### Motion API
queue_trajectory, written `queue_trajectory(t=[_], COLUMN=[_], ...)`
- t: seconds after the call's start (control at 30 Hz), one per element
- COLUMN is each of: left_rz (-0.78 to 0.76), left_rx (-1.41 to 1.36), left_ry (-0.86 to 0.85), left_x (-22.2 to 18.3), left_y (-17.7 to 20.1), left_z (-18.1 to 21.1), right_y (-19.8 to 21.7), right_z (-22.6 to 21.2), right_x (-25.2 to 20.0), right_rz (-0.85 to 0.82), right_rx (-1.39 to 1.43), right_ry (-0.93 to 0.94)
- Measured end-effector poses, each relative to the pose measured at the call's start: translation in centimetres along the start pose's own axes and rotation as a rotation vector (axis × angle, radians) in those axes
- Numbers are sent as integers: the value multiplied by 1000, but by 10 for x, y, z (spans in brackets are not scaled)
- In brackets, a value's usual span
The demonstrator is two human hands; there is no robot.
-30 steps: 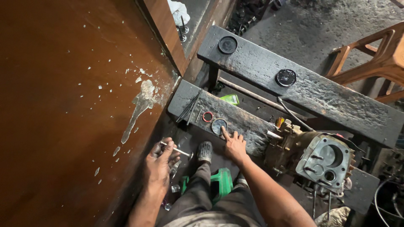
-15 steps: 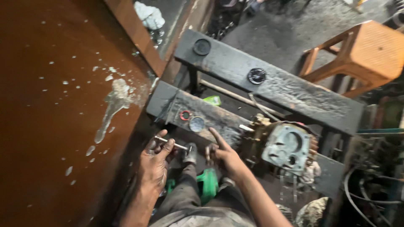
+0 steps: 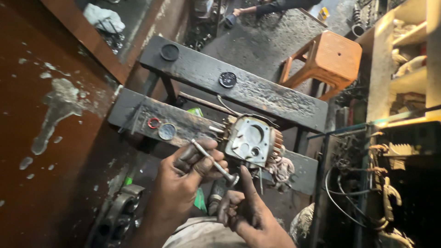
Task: The person cleans and reassembles engine components, including valves and a piston, using a cloth to wipe parts before inserting them into an engine cylinder head.
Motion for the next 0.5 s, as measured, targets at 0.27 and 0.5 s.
queue_trajectory(t=[0.27, 0.5], left_rz=[-164, -250], left_rx=[-66, 165], left_ry=[-85, -275], left_x=[-52, -78], left_y=[-47, -66], left_z=[-40, -27], right_y=[24, 27], right_z=[19, -2], right_x=[-57, -86], right_rz=[234, 216], right_rx=[-298, -462], right_ry=[-232, 12])
Point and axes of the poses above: each hand's wrist, its own x-axis towards the middle knuckle, its own y-axis out of the back of the hand, z = x × y, the point moved 5 cm from there along x, towards the middle knuckle, and after that the axes turned 15 degrees about -x, right-handed, at the moved point
